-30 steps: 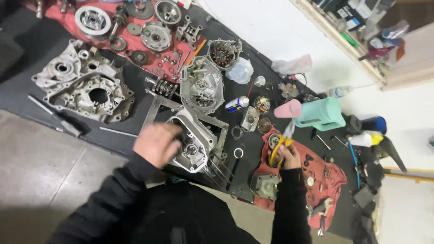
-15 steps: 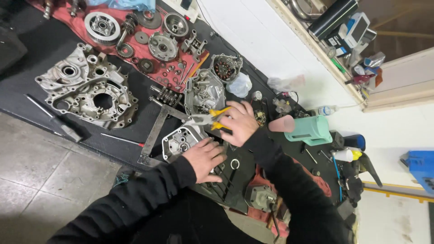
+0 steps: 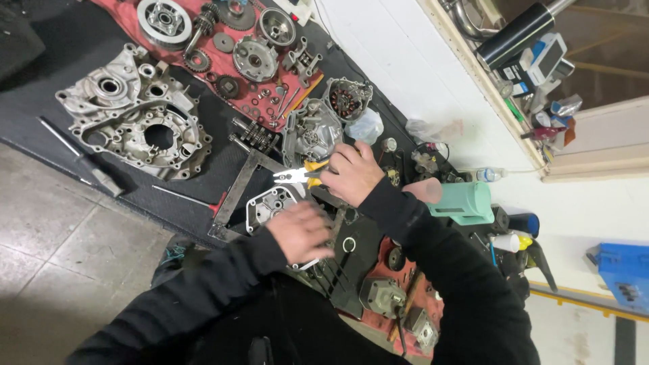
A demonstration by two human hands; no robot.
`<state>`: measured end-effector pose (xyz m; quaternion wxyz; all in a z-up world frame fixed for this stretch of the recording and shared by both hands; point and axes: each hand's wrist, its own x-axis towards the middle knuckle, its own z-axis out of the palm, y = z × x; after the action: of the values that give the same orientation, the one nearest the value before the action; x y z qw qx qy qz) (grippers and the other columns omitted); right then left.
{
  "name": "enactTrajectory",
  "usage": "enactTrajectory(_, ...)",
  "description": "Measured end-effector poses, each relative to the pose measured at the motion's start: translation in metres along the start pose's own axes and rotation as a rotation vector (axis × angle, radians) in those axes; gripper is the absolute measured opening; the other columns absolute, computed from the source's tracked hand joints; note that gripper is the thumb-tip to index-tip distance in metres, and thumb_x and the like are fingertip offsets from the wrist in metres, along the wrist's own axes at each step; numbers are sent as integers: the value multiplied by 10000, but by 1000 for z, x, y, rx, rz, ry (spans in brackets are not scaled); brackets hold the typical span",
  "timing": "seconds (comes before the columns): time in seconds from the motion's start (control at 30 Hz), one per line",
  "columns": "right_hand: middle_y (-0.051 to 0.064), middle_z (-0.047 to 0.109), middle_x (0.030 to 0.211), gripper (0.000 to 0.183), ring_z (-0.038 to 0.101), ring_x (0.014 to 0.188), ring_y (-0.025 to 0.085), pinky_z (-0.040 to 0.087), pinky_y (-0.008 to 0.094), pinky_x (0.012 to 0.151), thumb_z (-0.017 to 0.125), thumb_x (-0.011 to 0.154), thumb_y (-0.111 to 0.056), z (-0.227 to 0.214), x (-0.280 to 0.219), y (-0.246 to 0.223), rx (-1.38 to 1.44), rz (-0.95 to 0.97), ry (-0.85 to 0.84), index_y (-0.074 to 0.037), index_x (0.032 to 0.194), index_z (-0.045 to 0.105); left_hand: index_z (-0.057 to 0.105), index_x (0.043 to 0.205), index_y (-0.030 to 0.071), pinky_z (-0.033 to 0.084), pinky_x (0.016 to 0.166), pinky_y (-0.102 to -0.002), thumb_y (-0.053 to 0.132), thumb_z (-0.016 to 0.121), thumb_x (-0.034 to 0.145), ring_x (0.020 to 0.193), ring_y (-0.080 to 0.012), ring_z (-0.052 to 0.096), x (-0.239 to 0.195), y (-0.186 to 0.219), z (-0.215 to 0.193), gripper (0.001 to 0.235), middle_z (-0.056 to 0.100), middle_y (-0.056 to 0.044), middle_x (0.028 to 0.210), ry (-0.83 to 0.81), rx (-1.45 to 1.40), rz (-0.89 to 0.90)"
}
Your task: The person works at a bench covered with motorcycle engine parts, fitting a crankcase cover onto the engine case held in a frame. They tap the cover with a mallet, use pliers on fasteners, and pick up bolts and parts from the bench while working around the engine.
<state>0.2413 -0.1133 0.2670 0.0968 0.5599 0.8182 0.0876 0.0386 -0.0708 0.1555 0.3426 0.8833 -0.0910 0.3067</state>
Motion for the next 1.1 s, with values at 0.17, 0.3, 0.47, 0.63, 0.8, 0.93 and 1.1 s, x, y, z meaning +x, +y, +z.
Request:
enactTrajectory(0.17, 74, 581, 1090, 313, 541, 1184, 306, 386, 508, 987, 821, 759, -300, -20, 12, 9, 83, -62, 43, -158, 989, 663, 642, 1184, 24, 473, 945, -476, 476, 749, 767, 1024, -407, 604, 5, -23, -65, 624, 666, -192, 1064, 493, 216, -430)
enactTrajectory(0.3, 111, 589, 1188, 399, 532, 1246, 346, 394, 525, 1048, 851, 764, -339, -29, 3, 12, 218, -29, -3, -132, 1048, 662, 683, 1198, 74, 487, 902, -480, 445, 762, 813, 907, -395, 660, -1, -64, -41, 541, 715, -161, 937, 266, 180, -372)
enactTrajectory(0.47, 99, 522, 1374, 798, 515, 1273, 310, 351, 542, 1126, 899, 758, -269, 16, 0, -20, 1589, 382, 886, -252, 1424, 459, 678, 1203, 80, 495, 1031, -458, 419, 707, 908, 984, -368, 693, -4, -72, -30, 450, 754, -152, 1000, 271, 64, -432)
enactTrajectory(0.63, 125, 595, 1289, 628, 547, 1312, 335, 330, 528, 1214, 745, 846, -344, 61, 27, -43, 2262, 462, 1113, -169, 1404, 517, 684, 1197, 85, 499, 989, -448, 419, 725, 901, 1029, -379, 690, -3, -63, -39, 448, 745, -156, 987, 165, 110, -510)
enactTrajectory(0.8, 93, 617, 1095, 336, 565, 1042, 269, 426, 476, 1060, 645, 962, -328, 87, 31, -26, 2468, 215, 1144, -121, 1223, 603, 612, 1280, 48, 405, 1108, -518, 351, 793, 760, 1254, -422, 558, -12, -20, -39, 629, 657, -172, 1261, 324, 130, -379)
enactTrajectory(0.93, 76, 599, 987, 292, 520, 909, 227, 424, 456, 914, 638, 909, -324, 83, 27, -30, 2464, 311, 1138, -128, 1124, 610, 610, 1254, 40, 325, 1146, -536, 399, 856, 663, 1302, -421, 509, -20, 18, -8, 734, 607, -186, 1265, 73, -104, -133)
enactTrajectory(1.1, 70, 592, 980, 271, 516, 902, 219, 414, 432, 905, 623, 940, -302, 87, 39, -7, 2468, 295, 1044, -117, 1138, 609, 598, 1149, 6, 284, 1204, -539, 459, 884, 554, 1314, -400, 501, -18, 2, 14, 801, 580, -202, 1291, 49, 8, -41)
